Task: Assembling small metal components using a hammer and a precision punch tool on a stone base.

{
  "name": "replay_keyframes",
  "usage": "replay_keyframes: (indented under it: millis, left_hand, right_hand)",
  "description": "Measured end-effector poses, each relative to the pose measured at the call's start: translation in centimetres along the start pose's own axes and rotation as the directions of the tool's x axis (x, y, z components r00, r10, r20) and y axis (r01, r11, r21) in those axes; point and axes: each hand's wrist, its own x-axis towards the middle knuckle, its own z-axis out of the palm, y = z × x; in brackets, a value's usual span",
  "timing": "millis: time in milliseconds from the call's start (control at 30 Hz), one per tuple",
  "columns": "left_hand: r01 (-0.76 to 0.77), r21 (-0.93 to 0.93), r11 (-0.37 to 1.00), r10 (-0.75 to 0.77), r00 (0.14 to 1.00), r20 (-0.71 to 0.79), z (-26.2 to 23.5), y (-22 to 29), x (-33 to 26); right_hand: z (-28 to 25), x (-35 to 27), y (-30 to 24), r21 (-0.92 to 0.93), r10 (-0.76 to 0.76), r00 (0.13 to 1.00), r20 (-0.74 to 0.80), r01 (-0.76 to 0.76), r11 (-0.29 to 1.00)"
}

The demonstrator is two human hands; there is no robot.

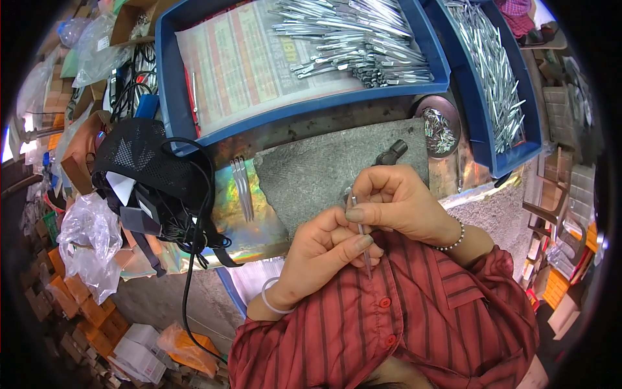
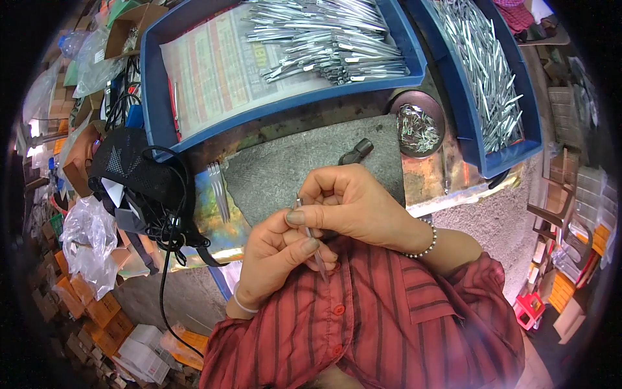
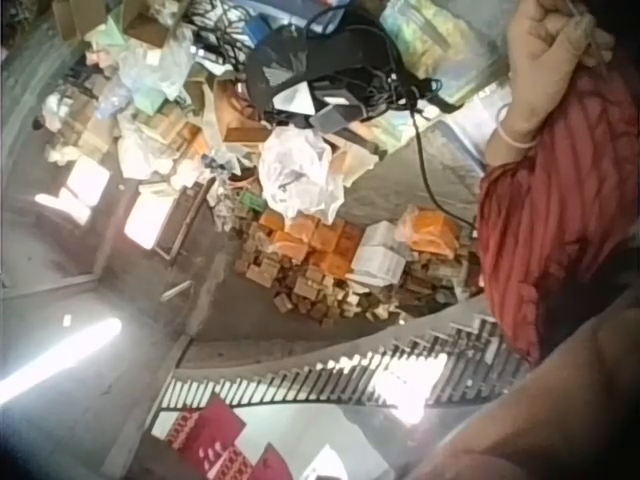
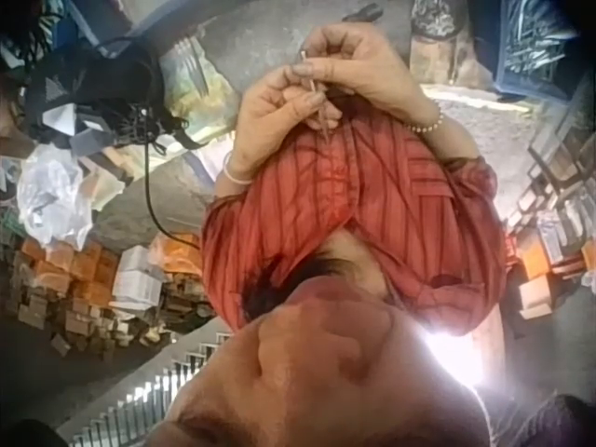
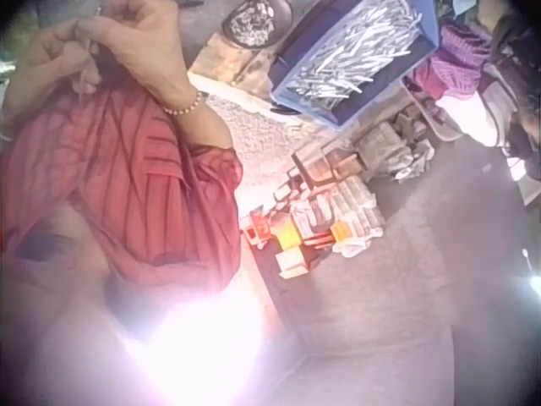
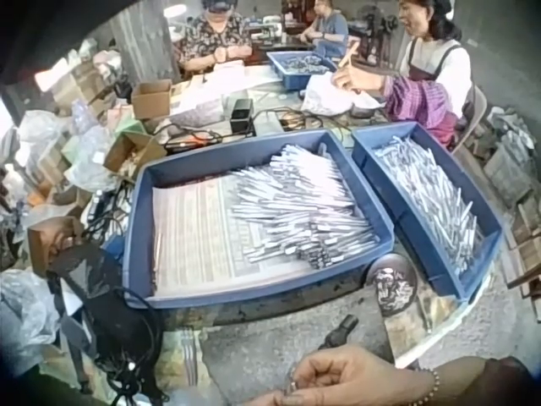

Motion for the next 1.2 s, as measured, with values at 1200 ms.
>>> replay_keyframes:
  millis: [1200]
  left_hand:
    - [-0.299,-0.171,0.939,0.287,0.953,-0.094,-0.2,-2.1,-3.1]
  right_hand:
    - [1.8,-1.3,1.8,0.129,-0.159,0.982,-0.098,0.171,0.977]
